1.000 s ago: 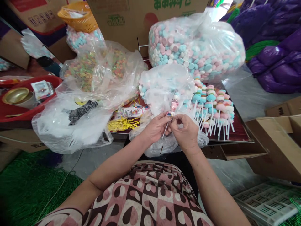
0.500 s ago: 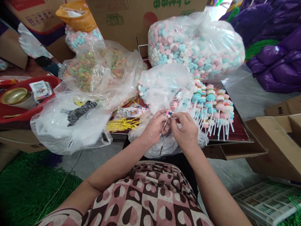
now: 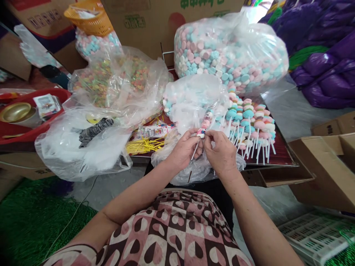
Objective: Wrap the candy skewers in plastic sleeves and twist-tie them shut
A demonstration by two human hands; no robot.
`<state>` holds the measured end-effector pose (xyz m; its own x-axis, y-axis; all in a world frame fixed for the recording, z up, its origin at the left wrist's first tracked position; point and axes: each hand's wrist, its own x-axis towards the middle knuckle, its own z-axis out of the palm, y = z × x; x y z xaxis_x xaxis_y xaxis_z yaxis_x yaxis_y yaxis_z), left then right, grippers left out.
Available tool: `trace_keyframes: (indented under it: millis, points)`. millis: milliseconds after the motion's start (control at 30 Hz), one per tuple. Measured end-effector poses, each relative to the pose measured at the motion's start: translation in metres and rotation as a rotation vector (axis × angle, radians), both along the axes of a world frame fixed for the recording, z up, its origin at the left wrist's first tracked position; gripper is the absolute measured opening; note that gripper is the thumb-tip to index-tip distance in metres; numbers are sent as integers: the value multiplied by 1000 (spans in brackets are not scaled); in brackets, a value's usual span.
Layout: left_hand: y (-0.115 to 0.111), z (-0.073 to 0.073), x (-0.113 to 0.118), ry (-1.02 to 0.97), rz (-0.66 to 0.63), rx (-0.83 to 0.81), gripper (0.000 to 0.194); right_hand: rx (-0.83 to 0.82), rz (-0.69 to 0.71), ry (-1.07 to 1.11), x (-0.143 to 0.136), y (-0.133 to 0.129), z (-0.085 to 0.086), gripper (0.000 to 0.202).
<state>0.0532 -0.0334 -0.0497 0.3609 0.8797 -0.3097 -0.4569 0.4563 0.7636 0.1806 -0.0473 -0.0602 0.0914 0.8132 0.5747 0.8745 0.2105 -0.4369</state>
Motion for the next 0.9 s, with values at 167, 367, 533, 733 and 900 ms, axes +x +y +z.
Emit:
trace_keyframes:
  millis: [167,367,533,733,900]
  points:
    - [0,2,1,18,9,0,29,-6,-12,-24,1,2,-2,17]
    - [-1,-9,6,32,42,50,26,-1,-30,-96,0,2,0,15]
    - [-2,-16,12,76,107,67,25,11,-1,-114,-6,-2,3,14]
    - [0,-26,11,127,162,75,26,64,61,-188,-16,-11,-1,16]
    - [0,-28,8,59,245,259,15,-19,92,25,-19,-21,5,12]
